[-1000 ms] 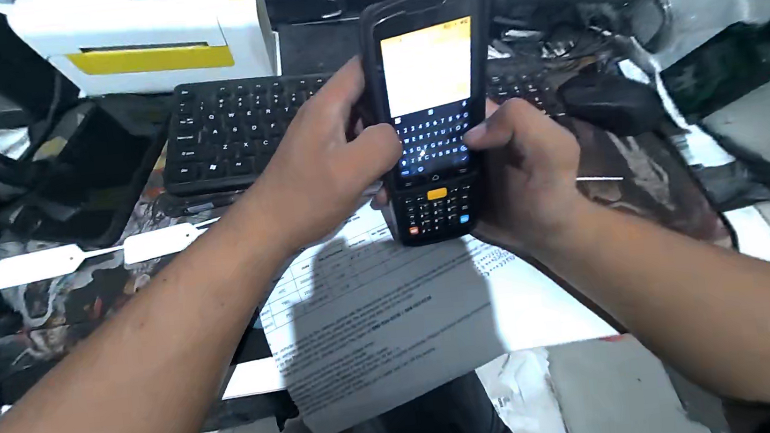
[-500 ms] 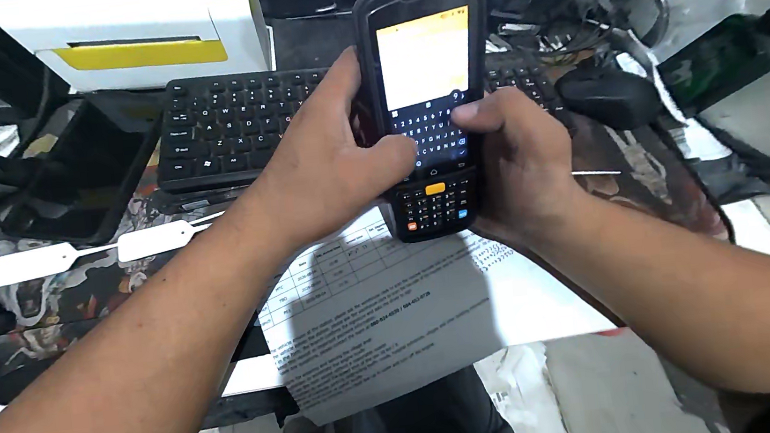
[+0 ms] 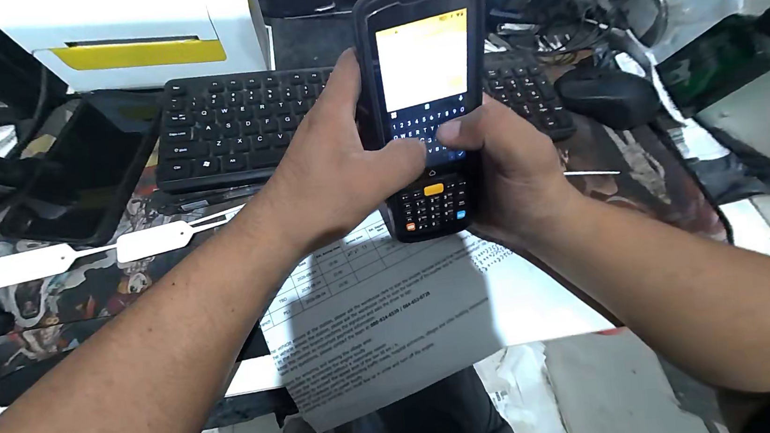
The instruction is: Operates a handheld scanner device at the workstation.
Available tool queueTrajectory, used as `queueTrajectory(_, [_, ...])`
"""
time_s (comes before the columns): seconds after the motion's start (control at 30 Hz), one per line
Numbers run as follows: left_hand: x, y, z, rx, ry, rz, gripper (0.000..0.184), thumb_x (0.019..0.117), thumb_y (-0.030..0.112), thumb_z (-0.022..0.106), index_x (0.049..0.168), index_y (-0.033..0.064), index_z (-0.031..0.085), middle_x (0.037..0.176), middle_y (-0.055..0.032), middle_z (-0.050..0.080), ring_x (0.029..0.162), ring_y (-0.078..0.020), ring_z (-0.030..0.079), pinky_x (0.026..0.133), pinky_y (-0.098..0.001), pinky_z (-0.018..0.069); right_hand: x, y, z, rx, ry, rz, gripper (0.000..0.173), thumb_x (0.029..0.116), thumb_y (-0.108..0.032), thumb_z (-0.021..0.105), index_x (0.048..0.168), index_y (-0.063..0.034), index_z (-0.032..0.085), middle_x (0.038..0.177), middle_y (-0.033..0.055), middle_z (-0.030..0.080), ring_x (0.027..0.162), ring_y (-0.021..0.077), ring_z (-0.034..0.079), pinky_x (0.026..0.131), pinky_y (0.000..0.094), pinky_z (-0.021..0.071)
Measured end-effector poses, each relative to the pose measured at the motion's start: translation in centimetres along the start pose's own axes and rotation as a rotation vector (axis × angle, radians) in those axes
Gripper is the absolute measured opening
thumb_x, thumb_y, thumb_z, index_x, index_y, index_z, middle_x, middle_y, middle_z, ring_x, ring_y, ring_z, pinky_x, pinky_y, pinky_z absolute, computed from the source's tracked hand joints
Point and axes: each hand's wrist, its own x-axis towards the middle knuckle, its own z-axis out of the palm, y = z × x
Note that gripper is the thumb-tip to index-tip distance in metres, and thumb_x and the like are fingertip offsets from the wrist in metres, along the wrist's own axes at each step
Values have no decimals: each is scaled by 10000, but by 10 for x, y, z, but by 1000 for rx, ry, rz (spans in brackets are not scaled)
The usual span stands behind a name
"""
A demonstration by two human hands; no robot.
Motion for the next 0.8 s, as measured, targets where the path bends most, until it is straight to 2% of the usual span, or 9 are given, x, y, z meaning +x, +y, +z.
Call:
queueTrajectory(0.13, [0,-2,-4,13,-29,41,661,858,204,585,1478,81,391,1225,-18,659,1095,-77,675,899,-270,603,0,-2,2,-34,38,20,301,965,-128,470,1262,-102,512,1029,63,715,922,142,729,812,343,634])
queueTrajectory(0.23, [0,-2,-6,32,-20,42,529,897,181,520,1417,96,468,1154,-13,678,997,-75,696,770,-250,619,0,-2,2,-18,37,34,306,964,-145,457,1262,-95,507,1027,85,712,913,169,732,796,370,637])
queueTrajectory(0.33, [0,-3,-9,34,-17,81,448,923,158,462,1361,89,534,1096,-2,682,942,-65,684,727,-231,596,1,0,-2,27,2,50,335,975,-228,439,1276,-93,495,1044,123,710,921,222,737,792,423,639])
queueTrajectory(0.43, [0,-3,-10,23,-19,85,412,938,162,440,1328,95,556,1056,10,679,871,-59,672,673,-221,581,2,1,-5,66,-15,86,357,997,-330,415,1228,-82,525,1041,167,703,916,280,733,787,477,633])
queueTrajectory(0.53, [0,-4,-10,9,-29,82,407,952,164,406,1326,94,551,1044,11,666,842,-58,647,676,-212,552,3,1,-5,83,-37,97,438,1042,-403,335,1154,-65,589,1030,181,707,918,298,729,788,495,630])
queueTrajectory(0.7, [1,-4,-11,-74,-50,92,420,981,152,355,1356,68,525,1047,-10,650,814,-75,655,640,-212,579,3,-3,-2,81,-16,146,521,1091,-451,240,1219,-70,572,1061,179,700,925,295,729,787,482,638])
queueTrajectory(0.8, [1,-6,-11,-37,-51,108,433,979,163,343,1360,70,528,1063,0,648,873,-64,639,715,-208,552,3,-2,-4,135,-19,144,510,1083,-463,263,1228,-76,562,1071,187,696,937,313,728,794,505,634])
